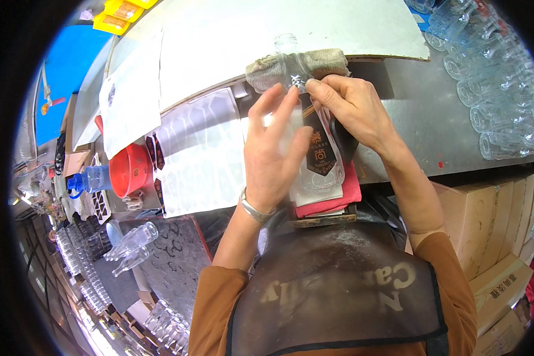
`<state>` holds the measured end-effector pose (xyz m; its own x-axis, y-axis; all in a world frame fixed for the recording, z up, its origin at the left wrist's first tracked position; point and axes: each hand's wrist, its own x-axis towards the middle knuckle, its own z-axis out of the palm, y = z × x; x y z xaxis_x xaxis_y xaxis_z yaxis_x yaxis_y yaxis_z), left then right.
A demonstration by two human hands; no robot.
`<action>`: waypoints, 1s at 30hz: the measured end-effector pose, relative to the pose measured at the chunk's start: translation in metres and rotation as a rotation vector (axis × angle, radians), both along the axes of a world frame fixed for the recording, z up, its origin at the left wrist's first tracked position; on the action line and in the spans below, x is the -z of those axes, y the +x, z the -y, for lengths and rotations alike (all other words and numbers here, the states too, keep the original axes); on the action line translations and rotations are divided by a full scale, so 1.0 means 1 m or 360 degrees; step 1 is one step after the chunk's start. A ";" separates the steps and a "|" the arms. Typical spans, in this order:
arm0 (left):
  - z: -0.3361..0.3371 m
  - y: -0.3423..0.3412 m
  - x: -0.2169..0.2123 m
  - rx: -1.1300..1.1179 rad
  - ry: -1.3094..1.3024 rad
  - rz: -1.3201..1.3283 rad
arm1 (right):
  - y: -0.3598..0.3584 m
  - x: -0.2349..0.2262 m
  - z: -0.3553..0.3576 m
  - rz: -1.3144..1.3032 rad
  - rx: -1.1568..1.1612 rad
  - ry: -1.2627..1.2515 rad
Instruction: The person repeatedly picks clear plastic bottles, applies printed labels to their sides, and smooths them with a black squeegee-like tool. After labeling, the bottles are placed on the left side of the workbench. The process is repeated for multiple bottles in a consistent sequence.
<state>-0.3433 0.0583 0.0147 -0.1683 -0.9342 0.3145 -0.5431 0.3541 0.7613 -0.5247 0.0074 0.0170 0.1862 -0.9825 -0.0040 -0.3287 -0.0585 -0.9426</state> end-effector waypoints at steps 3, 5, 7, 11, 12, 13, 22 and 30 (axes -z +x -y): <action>-0.001 -0.001 0.001 -0.0011 -0.0020 -0.0053 | 0.000 -0.004 -0.001 -0.0019 -0.0013 0.0046; 0.000 -0.002 0.002 -0.0035 -0.0051 -0.0112 | 0.000 0.001 0.002 0.0051 -0.0021 0.0071; 0.001 -0.002 0.002 0.0015 -0.0126 -0.0020 | -0.001 0.002 0.003 0.0058 -0.0023 0.0100; 0.001 -0.001 0.006 0.0019 -0.0178 0.0000 | -0.001 0.000 0.004 -0.0008 -0.0021 0.0078; 0.000 -0.001 0.006 0.0019 -0.0181 -0.0007 | 0.000 0.000 0.004 -0.0015 -0.0017 0.0050; 0.000 -0.001 0.007 0.0019 -0.0184 -0.0013 | 0.001 0.000 0.004 -0.0018 -0.0015 0.0055; 0.001 0.000 0.006 0.0038 -0.0189 0.0046 | -0.013 0.015 -0.002 0.0267 -0.0001 0.0186; -0.002 -0.005 0.006 0.0022 0.0041 -0.0283 | -0.025 -0.014 -0.004 0.0684 0.0168 -0.0195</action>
